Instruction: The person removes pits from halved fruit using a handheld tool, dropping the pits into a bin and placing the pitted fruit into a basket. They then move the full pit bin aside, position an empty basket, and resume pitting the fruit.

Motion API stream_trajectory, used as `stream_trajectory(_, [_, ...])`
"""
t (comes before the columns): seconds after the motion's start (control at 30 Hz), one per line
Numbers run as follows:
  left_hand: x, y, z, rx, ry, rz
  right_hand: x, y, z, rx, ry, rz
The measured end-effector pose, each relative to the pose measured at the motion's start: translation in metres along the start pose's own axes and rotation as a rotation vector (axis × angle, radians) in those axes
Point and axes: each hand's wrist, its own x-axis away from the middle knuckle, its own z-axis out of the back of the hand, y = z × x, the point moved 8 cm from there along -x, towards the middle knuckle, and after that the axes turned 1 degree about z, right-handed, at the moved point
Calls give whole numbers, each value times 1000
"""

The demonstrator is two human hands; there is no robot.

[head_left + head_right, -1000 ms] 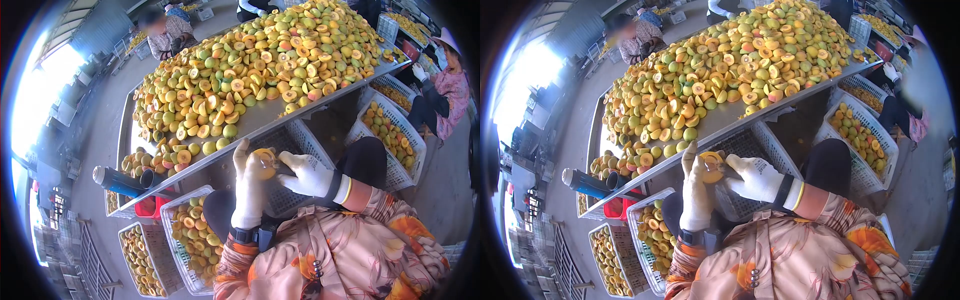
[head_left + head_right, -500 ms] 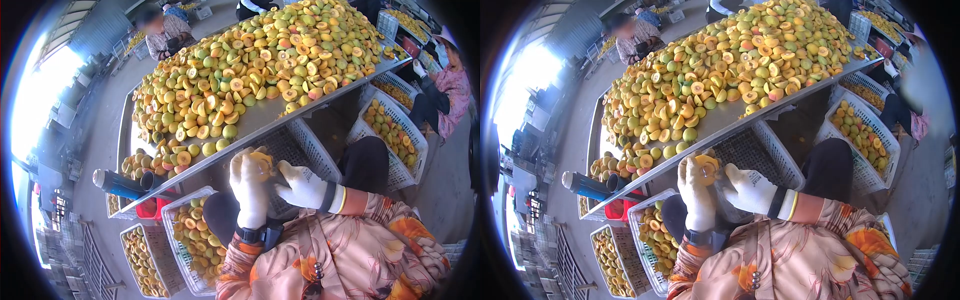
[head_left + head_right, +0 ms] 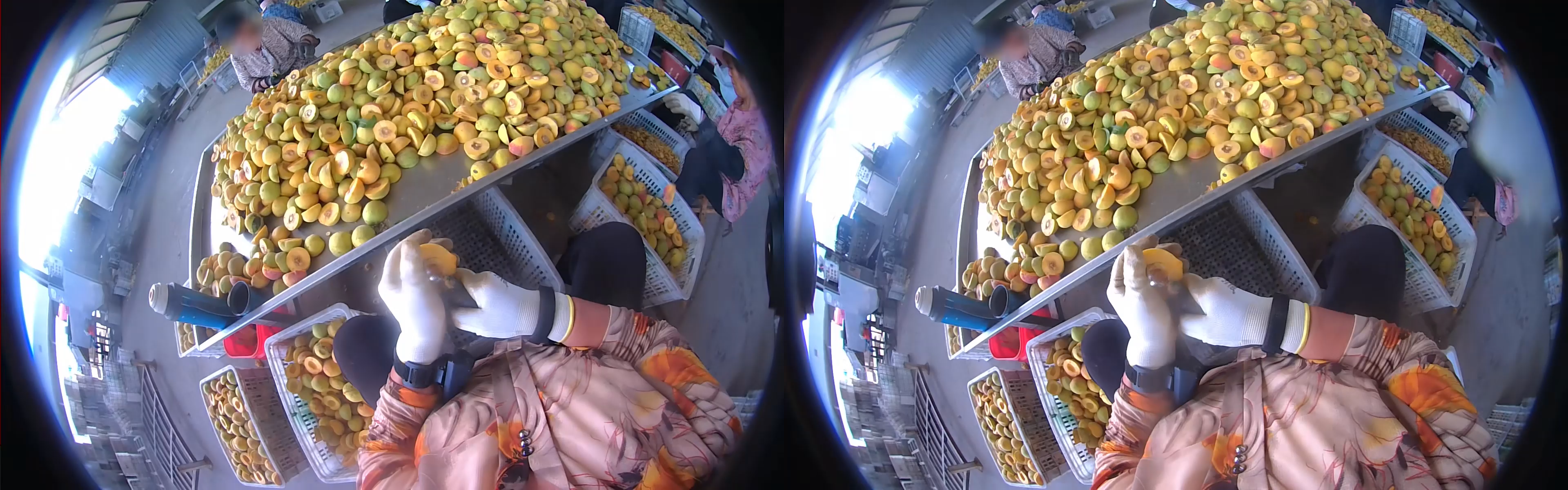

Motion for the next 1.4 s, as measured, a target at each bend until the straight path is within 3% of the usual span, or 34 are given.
stream_trajectory(0.1, [-10, -4, -6, -6, -60, -1, -13, -6, 5, -168, -89, 171])
stream_trajectory(0.2, [-22, -11, -13, 16, -114, -70, -3, 12, 4, -511, -405, -592])
stream_trajectory(0.27, [-22, -10, -21, -16, -121, -66, 3, 13, 4, -718, -454, -672])
stream_trajectory(0.4, [-18, -9, -49, 38, -225, -5, 15, 8, 5, -1223, -613, -750])
stream_trajectory(0.53, [-24, -20, -57, 218, -172, 205, 19, 7, 10, -1541, -672, -622])
stream_trajectory(0.57, [-30, -22, -45, 182, -89, 187, 22, 10, 14, -1453, -661, -636])
stream_trajectory(0.6, [-39, -16, -24, 21, -43, 4, 25, 17, 20, -1367, -652, -647])
stream_trajectory(0.67, [-35, 11, 17, -175, 53, -158, 31, 41, 31, -1102, -599, -756])
stream_trajectory(0.7, [-29, 26, 35, -212, 98, -136, 35, 73, 35, -620, -513, -772])
stream_trajectory(0.77, [-29, 24, 65, -120, 78, -91, 32, 100, 37, -252, -381, -704])
stream_trajectory(0.8, [-26, 24, 65, -223, 65, -101, 24, 103, 32, -137, -228, -411])
stream_trajectory(0.9, [-22, 0, 36, -257, -15, -65, -3, 48, 33, 11, -117, -150])
stream_trajectory(0.97, [-19, -21, 13, -201, -106, 7, -11, 39, 32, 163, -155, -120])
stream_trajectory(1.03, [-16, -22, -3, -358, -92, 18, -12, 33, 38, 414, -220, -165])
stream_trajectory(1.1, [-15, -6, 2, -372, -48, -93, -5, 36, 53, 583, -358, -225])
stream_trajectory(1.13, [-14, 12, 19, -533, 14, -194, 6, 46, 57, 629, -281, -105])
stream_trajectory(1.17, [-14, 26, 44, -660, 87, -295, 15, 59, 62, 631, -323, -141])
stream_trajectory(1.27, [-10, 66, 125, -1057, 174, -211, 39, 92, 73, 638, -423, -260])
stream_trajectory(1.3, [-19, 57, 175, -1267, 106, 1, 42, 101, 73, 623, -469, -331])
stream_trajectory(1.37, [-16, 66, 197, -1876, 125, -124, 44, 112, 69, 573, -454, -339])
stream_trajectory(1.4, [-21, 68, 195, -1810, 129, -157, 41, 113, 66, 530, -467, -366])
